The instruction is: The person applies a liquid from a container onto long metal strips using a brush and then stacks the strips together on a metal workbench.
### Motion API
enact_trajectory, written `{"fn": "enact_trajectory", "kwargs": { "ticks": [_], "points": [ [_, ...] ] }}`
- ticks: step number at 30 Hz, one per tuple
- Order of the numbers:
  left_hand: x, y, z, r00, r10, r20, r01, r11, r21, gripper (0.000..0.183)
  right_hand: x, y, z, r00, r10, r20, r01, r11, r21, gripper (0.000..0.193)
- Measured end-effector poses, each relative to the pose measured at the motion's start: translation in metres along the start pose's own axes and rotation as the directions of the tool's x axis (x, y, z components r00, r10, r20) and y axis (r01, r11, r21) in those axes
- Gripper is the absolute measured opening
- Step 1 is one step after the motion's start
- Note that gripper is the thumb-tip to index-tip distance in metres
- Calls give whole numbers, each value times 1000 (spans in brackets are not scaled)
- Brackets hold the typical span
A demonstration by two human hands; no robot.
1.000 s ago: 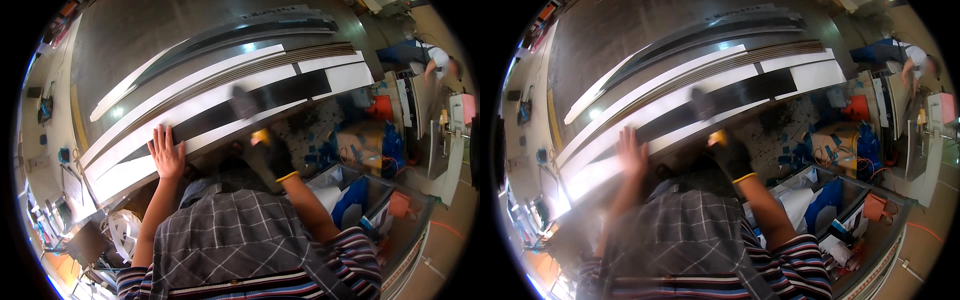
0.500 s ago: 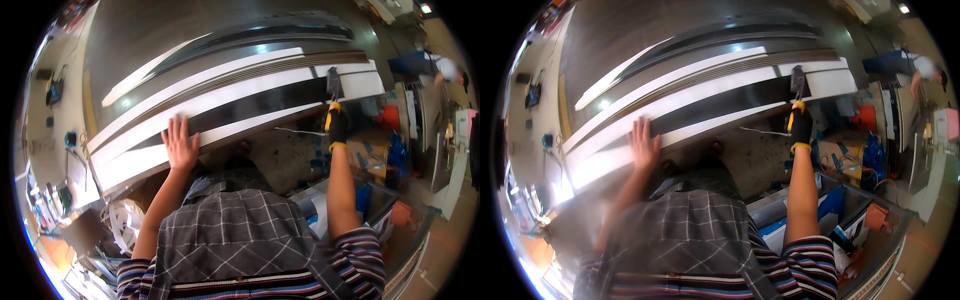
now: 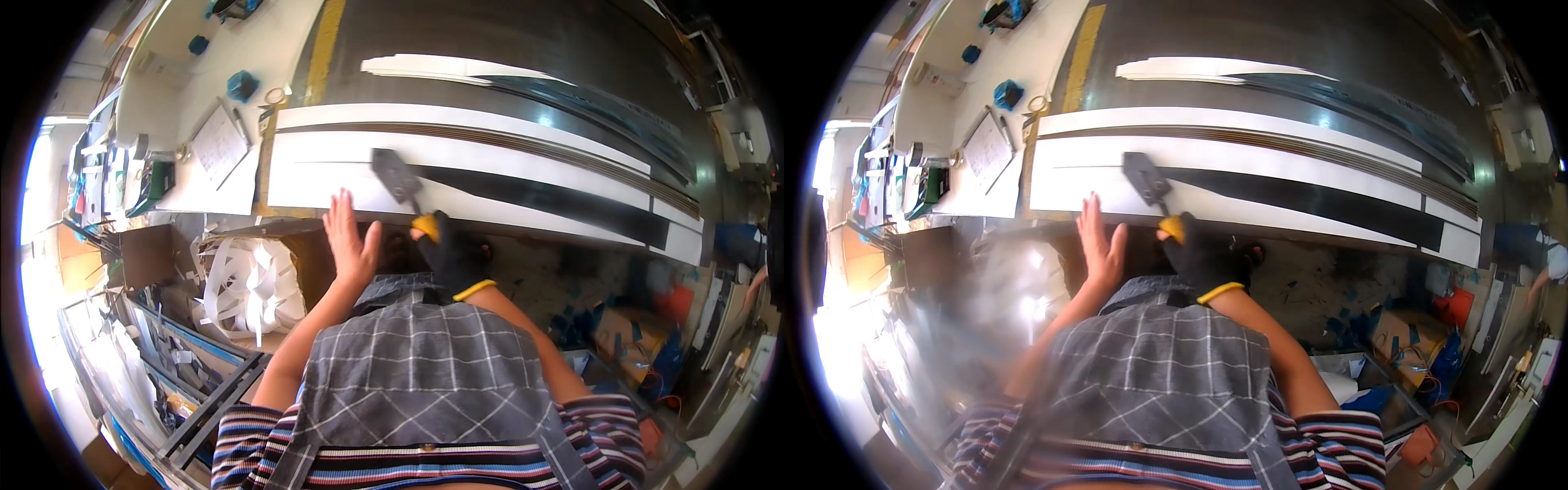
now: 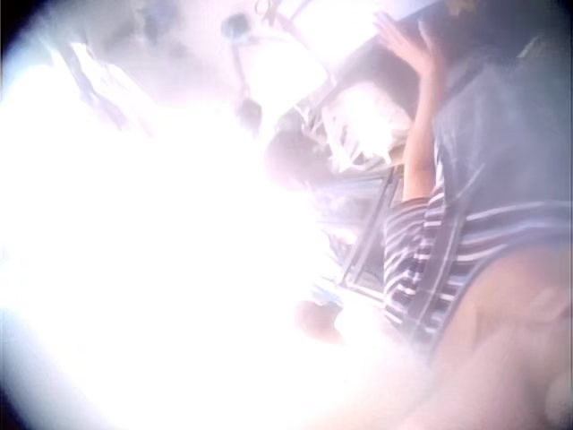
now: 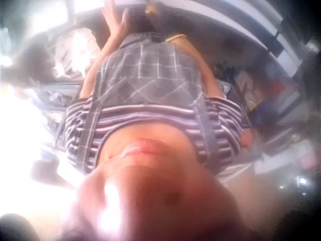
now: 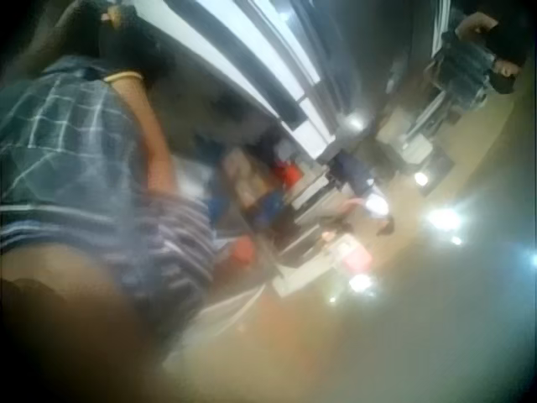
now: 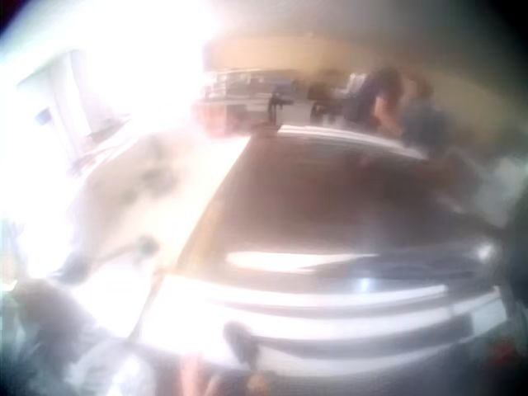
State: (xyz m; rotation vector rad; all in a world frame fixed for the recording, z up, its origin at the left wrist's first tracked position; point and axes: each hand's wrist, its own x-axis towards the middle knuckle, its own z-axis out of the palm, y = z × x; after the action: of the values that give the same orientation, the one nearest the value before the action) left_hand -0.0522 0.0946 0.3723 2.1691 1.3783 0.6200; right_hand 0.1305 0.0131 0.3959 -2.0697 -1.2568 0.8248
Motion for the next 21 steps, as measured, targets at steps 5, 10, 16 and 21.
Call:
{"fn": "enact_trajectory", "kwargs": {
  "ticks": [5,10,16,21],
  "points": [
    [-41,-40,-40,976,-184,-118,181,983,-36,71,57,-89,72,968,-70,240,58,997,55,39],
    [-32,-40,-48,969,-192,-157,180,980,-88,68,88,-114,95,937,-164,308,147,986,77,39],
    [-6,-28,-15,997,-35,-62,27,992,-125,64,19,-14,2,992,102,70,-102,995,0,40],
    [19,53,61,972,192,134,-169,972,-165,65,-60,135,-111,869,369,-331,-348,930,123,44]
  ]
}}
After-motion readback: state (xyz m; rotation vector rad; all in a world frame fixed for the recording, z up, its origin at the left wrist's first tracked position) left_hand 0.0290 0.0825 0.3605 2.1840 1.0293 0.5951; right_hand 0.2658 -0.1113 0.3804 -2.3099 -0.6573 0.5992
